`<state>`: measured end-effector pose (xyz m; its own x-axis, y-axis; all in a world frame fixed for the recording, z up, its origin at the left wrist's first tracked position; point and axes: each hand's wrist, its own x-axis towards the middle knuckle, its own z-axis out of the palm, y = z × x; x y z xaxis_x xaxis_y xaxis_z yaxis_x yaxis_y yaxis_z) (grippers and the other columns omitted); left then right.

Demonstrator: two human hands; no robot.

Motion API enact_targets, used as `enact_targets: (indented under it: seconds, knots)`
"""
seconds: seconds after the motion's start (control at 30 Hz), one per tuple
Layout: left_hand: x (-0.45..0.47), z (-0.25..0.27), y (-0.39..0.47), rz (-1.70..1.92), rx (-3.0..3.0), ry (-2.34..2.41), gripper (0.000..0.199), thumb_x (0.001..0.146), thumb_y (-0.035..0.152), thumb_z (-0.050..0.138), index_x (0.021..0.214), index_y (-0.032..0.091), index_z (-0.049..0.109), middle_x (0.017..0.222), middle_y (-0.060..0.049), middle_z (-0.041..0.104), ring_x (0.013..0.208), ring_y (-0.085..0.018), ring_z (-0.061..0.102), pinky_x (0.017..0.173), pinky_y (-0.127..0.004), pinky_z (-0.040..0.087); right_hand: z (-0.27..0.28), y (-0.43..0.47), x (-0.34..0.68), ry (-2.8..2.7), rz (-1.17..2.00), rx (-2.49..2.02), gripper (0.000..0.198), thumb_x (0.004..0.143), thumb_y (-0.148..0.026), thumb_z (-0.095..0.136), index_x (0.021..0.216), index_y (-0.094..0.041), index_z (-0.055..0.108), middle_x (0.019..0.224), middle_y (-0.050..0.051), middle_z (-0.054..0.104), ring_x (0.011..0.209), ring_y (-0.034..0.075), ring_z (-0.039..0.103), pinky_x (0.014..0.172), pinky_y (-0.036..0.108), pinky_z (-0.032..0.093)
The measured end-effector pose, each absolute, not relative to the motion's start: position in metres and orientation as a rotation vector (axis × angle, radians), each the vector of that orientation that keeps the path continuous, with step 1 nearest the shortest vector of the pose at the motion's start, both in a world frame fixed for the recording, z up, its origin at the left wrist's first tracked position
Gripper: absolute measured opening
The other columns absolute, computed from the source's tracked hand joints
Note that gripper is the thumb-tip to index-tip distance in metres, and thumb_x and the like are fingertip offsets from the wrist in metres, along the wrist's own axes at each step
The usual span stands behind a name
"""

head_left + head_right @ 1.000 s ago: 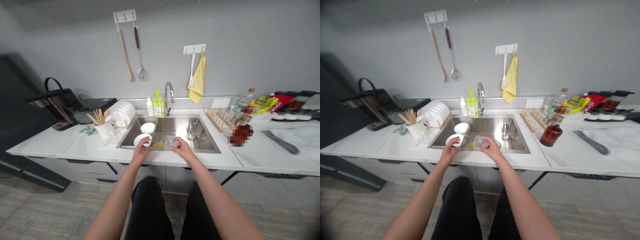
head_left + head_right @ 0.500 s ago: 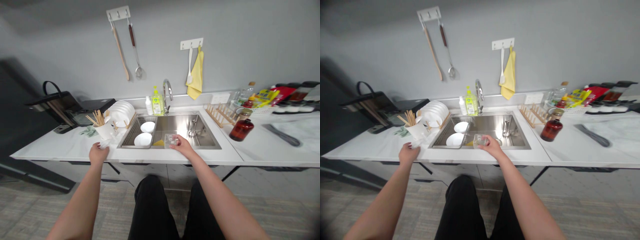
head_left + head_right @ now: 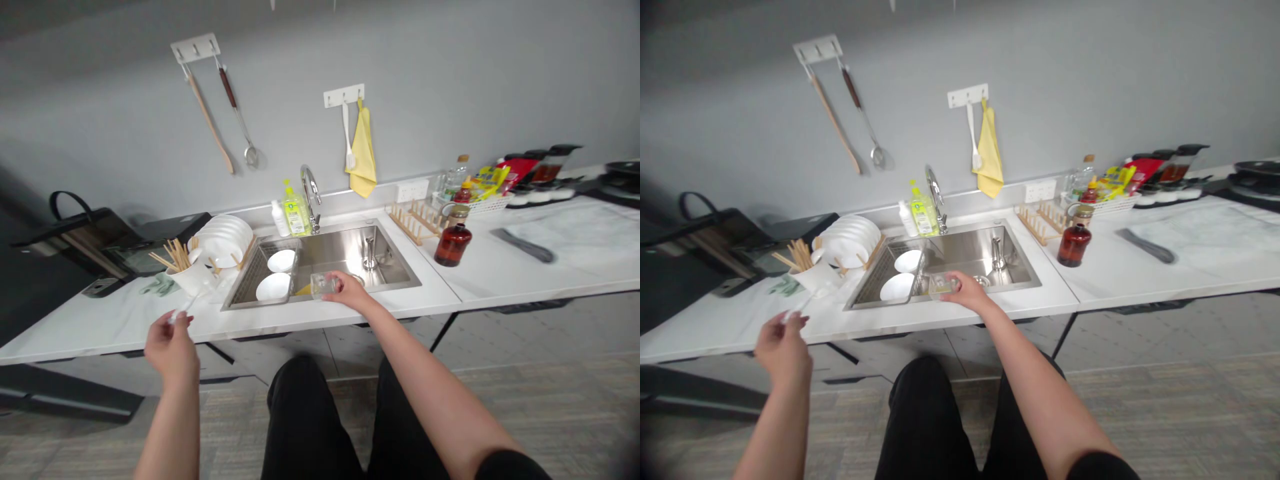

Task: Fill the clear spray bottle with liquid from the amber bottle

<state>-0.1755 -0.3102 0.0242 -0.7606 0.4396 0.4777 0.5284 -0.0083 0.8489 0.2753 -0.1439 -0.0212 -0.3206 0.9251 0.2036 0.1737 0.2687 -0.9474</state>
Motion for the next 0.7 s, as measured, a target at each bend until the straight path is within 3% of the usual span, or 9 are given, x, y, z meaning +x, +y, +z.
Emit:
enact_targets:
  seconds: [0.1,0.2,0.3,0.47,0.7]
  knots:
    - [-0.105,0.045,-0.303,-2.226,-1.443,-2.005,0.046,0.098,0.062,0.08,0.12,0.022,0.075,0.091,-0.004,0.077,0.09,-0.027,0.077,0.096,-0.043,0.062,-0.021,-0.144,0.276,-1.71,1.142,-0.987,0.076,0.062,-0.049,0.108,0.129,-0.025,0.08,0.074,-0.009,0.056,0.069,0.017,0.05,0.069,0.031,0.04]
    - [-0.045,0.064,-0.281,-2.155,-1.983,-2.001,0.048,0.093,0.065,0.088,0.112,0.022,0.079,0.084,-0.005,0.079,0.083,-0.026,0.077,0.088,-0.04,0.062,-0.02,-0.145,0.276,-1.711,1.121,-0.984,0.075,0.061,-0.049,0.109,0.126,-0.025,0.081,0.076,-0.008,0.059,0.069,0.016,0.049,0.069,0.031,0.04]
    - [-0.009,0.077,-0.26,-1.929,-2.217,-2.029,0.05,0.091,0.069,0.09,0.11,0.023,0.082,0.082,-0.006,0.08,0.078,-0.027,0.077,0.079,-0.039,0.059,-0.019,-0.147,0.274,-1.698,1.099,-0.965,0.076,0.057,-0.045,0.111,0.125,-0.025,0.083,0.082,-0.005,0.067,0.075,0.018,0.053,0.072,0.032,0.043]
    - [0.009,0.092,-0.241,-1.506,-2.317,-1.899,0.032,0.092,0.057,0.089,0.103,0.026,0.086,0.079,-0.004,0.08,0.072,-0.025,0.072,0.074,-0.037,0.053,-0.02,-0.146,0.272,-1.669,1.104,-0.93,0.078,0.056,-0.04,0.113,0.127,-0.024,0.085,0.099,0.002,0.079,0.085,0.021,0.063,0.078,0.034,0.049]
    - [0.028,0.115,-0.214,-0.839,-2.544,-1.832,0.021,0.094,0.048,0.086,0.097,0.027,0.088,0.076,-0.006,0.079,0.068,-0.027,0.07,0.069,-0.037,0.043,-0.026,-0.141,0.273,-1.712,1.059,-0.885,0.075,0.056,-0.037,0.115,0.124,-0.025,0.087,0.112,0.005,0.084,0.093,0.024,0.068,0.083,0.037,0.053]
